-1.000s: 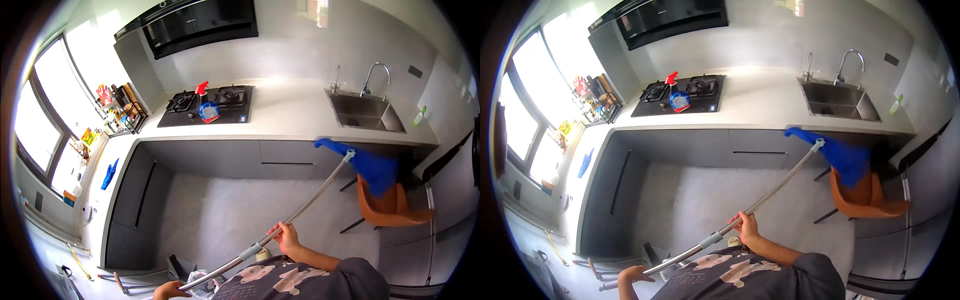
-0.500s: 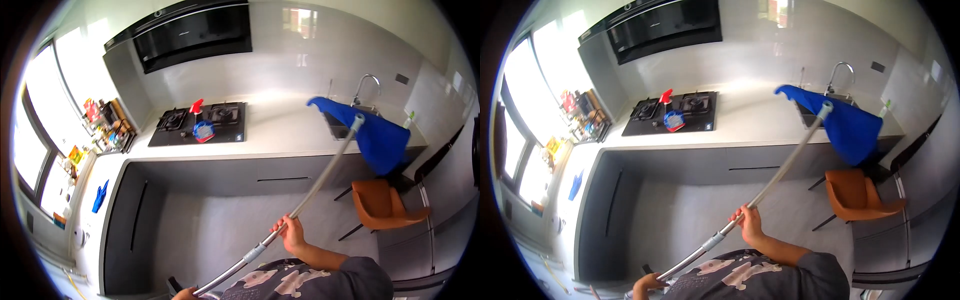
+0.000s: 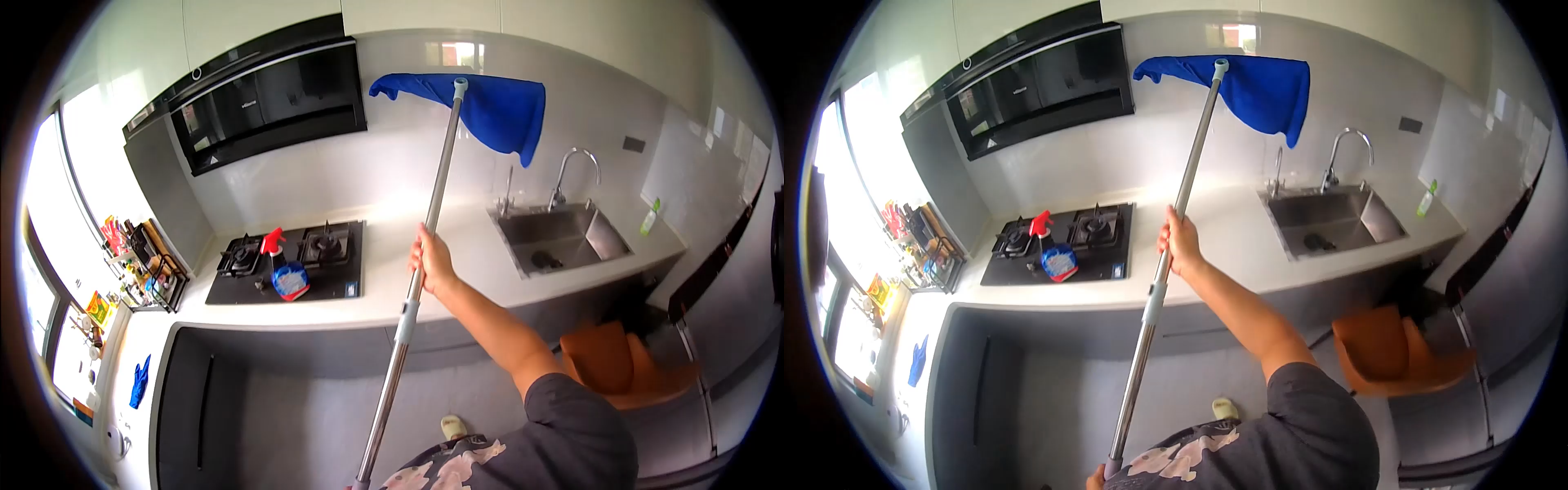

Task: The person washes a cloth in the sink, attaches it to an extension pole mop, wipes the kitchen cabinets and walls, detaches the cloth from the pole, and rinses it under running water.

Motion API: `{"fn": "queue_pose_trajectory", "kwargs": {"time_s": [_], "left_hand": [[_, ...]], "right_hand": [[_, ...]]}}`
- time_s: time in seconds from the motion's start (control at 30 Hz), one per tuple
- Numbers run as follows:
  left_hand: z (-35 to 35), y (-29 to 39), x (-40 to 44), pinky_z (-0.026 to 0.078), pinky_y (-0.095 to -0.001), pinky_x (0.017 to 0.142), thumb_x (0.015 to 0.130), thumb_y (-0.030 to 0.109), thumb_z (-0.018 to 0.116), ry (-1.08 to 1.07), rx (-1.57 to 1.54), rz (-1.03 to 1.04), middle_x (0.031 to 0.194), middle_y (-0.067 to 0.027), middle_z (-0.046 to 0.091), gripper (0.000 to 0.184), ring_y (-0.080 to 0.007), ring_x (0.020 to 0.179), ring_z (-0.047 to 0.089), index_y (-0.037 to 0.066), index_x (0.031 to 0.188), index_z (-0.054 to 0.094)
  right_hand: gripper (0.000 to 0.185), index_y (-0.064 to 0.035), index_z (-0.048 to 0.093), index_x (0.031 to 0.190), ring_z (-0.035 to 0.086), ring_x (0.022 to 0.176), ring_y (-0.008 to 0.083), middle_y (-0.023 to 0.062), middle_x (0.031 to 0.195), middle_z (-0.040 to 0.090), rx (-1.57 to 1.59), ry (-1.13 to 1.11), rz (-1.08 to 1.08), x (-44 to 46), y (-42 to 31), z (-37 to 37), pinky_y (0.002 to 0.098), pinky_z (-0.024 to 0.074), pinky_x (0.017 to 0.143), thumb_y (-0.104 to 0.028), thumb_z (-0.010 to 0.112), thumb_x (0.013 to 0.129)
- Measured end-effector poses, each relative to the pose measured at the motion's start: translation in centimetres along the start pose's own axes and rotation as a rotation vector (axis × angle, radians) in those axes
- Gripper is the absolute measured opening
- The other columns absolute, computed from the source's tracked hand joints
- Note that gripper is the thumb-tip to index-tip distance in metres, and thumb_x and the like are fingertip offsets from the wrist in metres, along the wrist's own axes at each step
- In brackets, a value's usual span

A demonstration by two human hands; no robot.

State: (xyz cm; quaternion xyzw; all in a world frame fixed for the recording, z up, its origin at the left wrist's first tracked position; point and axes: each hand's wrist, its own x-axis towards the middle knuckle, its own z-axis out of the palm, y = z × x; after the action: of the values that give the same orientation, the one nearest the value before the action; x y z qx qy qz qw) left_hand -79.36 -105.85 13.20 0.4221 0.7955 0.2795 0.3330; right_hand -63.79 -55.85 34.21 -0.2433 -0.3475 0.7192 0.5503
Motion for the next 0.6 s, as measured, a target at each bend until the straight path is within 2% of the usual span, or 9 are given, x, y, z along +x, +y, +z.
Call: {"fn": "queue_pose_trajectory", "kwargs": {"time_s": [0.1, 0.17, 0.23, 0.3, 0.33, 0.43, 0.47, 0.57, 0.6], "left_hand": [[4.4, 1.7, 7.2, 0.047, -0.0307, 0.061, 0.077, 0.019, 0.065, -0.164, -0.285, -0.032, 0.081, -0.0080, 0.060, 0.029, -0.0144, 0.071, 0.054, 0.003, 0.100, 0.056], [4.7, 9.2, 10.9, 0.045, -0.0295, 0.053, 0.078, 0.025, 0.066, -0.053, -0.222, 0.077, 0.068, -0.0055, 0.058, 0.030, -0.0132, 0.059, 0.052, 0.001, 0.094, 0.057], [3.8, 18.5, 14.0, 0.040, -0.0279, 0.044, 0.077, 0.028, 0.067, -0.118, -0.301, -0.012, 0.058, -0.0019, 0.053, 0.031, -0.0102, 0.050, 0.047, 0.001, 0.088, 0.058], [5.5, 21.4, 16.4, 0.037, -0.0282, 0.042, 0.077, 0.029, 0.067, -0.079, -0.338, 0.011, 0.055, -0.0009, 0.051, 0.031, -0.0099, 0.047, 0.044, 0.001, 0.086, 0.058], [6.4, 22.4, 17.5, 0.034, -0.0286, 0.039, 0.077, 0.030, 0.067, -0.036, -0.371, 0.040, 0.051, 0.0002, 0.049, 0.031, -0.0095, 0.044, 0.042, 0.002, 0.083, 0.058], [10.2, 21.0, 20.2, 0.032, -0.0295, 0.038, 0.077, 0.031, 0.067, -0.040, -0.201, -0.029, 0.052, 0.0002, 0.047, 0.030, -0.0092, 0.045, 0.040, 0.002, 0.081, 0.058], [11.0, 21.7, 20.3, 0.029, -0.0299, 0.038, 0.077, 0.030, 0.067, 0.001, -0.304, 0.013, 0.051, 0.0014, 0.045, 0.030, -0.0086, 0.046, 0.036, 0.002, 0.077, 0.057], [12.4, 20.9, 22.1, 0.027, -0.0302, 0.038, 0.077, 0.030, 0.067, -0.012, -0.375, 0.046, 0.050, 0.0023, 0.042, 0.032, -0.0080, 0.046, 0.034, 0.001, 0.070, 0.056], [12.7, 20.6, 22.6, 0.027, -0.0295, 0.038, 0.077, 0.030, 0.068, 0.013, -0.384, -0.067, 0.049, 0.0031, 0.042, 0.034, -0.0075, 0.046, 0.034, 0.002, 0.064, 0.054]], "right_hand": [[0.033, -0.0136, 0.038, 0.078, 0.034, 0.039, 0.0099, -0.0032, 0.051, 0.035, -0.011, -0.052, -0.017, 9.7, -5.5, -0.7, 0.0269, 0.0326, 0.039, -0.042, 0.053, 0.086], [0.033, -0.0127, 0.039, 0.081, 0.033, 0.039, 0.0097, -0.0033, 0.051, 0.034, 0.001, -0.115, -0.056, 16.5, -8.5, -1.0, 0.0259, 0.0325, 0.040, -0.042, 0.053, 0.086], [0.035, -0.0102, 0.039, 0.089, 0.039, 0.040, 0.0124, 0.0010, 0.059, 0.042, -0.013, -0.148, -0.058, 21.8, -11.2, -1.0, 0.0284, 0.0396, 0.043, -0.042, 0.053, 0.086], [0.038, -0.0080, 0.036, 0.101, 0.049, 0.049, 0.0161, 0.0068, 0.074, 0.049, -0.101, -0.053, -0.207, 24.1, -12.5, -0.9, 0.0324, 0.0479, 0.049, -0.040, 0.051, 0.087], [0.040, -0.0079, 0.028, 0.117, 0.055, 0.063, 0.0183, 0.0119, 0.089, 0.050, -0.182, -0.151, -0.258, 24.7, -12.3, -2.1, 0.0341, 0.0520, 0.052, -0.030, 0.047, 0.090], [0.046, -0.0120, 0.019, 0.129, 0.055, 0.063, 0.0162, 0.0118, 0.089, 0.047, -0.489, -0.231, -0.327, 21.0, -10.9, -3.7, 0.0311, 0.0494, 0.044, -0.018, 0.043, 0.091], [0.057, -0.0162, 0.007, 0.136, 0.052, 0.049, 0.0151, 0.0105, 0.085, 0.045, -0.505, -0.233, -0.381, 20.9, -10.3, -4.2, 0.0283, 0.0451, 0.038, -0.010, 0.041, 0.090], [0.061, -0.0172, 0.003, 0.138, 0.046, 0.038, 0.0144, 0.0073, 0.075, 0.043, -0.544, -0.159, -0.431, 21.6, -9.2, -4.5, 0.0275, 0.0415, 0.034, -0.009, 0.040, 0.090], [0.061, -0.0172, 0.003, 0.138, 0.046, 0.038, 0.0144, 0.0073, 0.075, 0.043, -0.544, -0.162, -0.423, 22.0, -8.4, -4.7, 0.0275, 0.0415, 0.034, -0.009, 0.040, 0.090]]}}
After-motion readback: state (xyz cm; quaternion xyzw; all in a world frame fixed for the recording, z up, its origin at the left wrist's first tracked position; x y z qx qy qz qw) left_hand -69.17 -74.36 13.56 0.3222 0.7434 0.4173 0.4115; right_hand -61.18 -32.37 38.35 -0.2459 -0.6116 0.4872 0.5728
